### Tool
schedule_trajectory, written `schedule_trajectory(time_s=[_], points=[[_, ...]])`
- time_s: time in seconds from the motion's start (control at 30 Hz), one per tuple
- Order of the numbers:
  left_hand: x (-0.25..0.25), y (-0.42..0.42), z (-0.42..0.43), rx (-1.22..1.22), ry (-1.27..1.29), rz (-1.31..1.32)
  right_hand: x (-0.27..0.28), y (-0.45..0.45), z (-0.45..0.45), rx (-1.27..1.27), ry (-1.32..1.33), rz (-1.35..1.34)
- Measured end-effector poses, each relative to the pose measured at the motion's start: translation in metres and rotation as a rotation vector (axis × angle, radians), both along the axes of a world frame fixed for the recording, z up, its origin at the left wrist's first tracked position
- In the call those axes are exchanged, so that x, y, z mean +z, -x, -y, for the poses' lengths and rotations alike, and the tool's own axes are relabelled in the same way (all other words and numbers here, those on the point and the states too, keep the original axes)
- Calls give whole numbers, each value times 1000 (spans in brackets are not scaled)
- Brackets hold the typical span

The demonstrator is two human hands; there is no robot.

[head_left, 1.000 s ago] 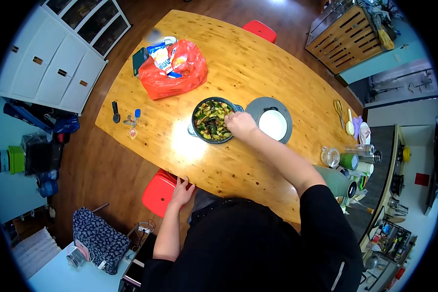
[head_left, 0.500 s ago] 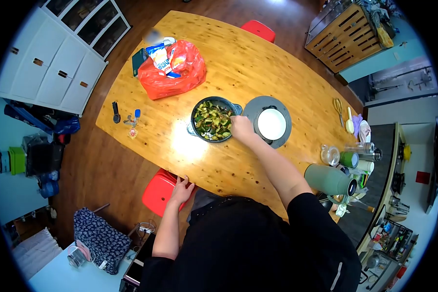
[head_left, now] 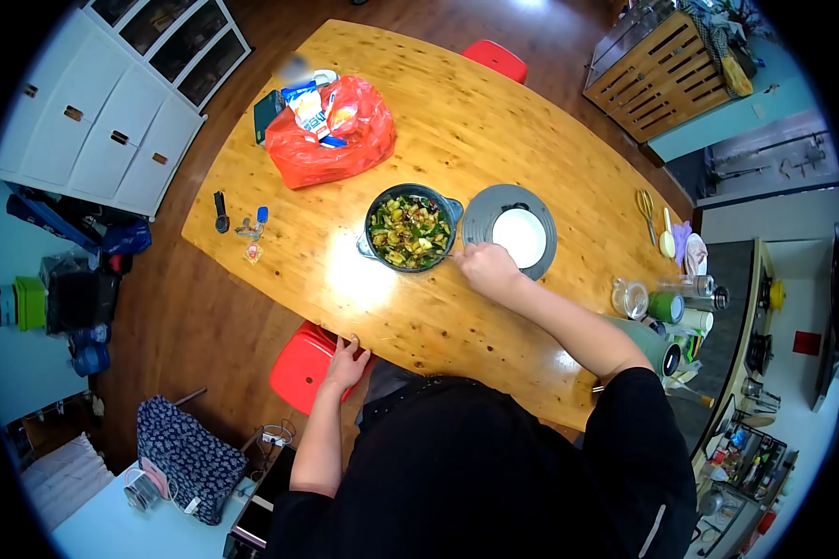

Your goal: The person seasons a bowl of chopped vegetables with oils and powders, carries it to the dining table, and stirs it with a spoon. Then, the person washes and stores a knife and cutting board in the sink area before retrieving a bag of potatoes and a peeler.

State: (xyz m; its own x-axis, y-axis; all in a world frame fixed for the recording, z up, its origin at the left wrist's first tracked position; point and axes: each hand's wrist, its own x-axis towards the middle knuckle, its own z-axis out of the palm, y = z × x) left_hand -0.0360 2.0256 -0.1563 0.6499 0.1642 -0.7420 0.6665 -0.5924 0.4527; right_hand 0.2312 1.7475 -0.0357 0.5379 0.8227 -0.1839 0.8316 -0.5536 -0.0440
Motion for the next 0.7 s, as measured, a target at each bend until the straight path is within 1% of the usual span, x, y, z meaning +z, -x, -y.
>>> schedule_trajectory(time_s=[0.07,0.17,0.33,0.47,0.57,0.7], points=[[0,0,1,12,6,25,1,-1,0,27,39,45],[1,0,0,7,22,40,-12,-17,-8,-10,108,101],[2,-1,1,5,21,35,-32,-42,-31,-136,49,84],[1,-1,0,21,24,30,-23,-46,-38,-174,-24,113],[-5,1,0,24,26,53,-13,-42,-30,-260,-44,131],[-15,5,-1,14,40,99,-50,-41,-23,-322,-47,80]])
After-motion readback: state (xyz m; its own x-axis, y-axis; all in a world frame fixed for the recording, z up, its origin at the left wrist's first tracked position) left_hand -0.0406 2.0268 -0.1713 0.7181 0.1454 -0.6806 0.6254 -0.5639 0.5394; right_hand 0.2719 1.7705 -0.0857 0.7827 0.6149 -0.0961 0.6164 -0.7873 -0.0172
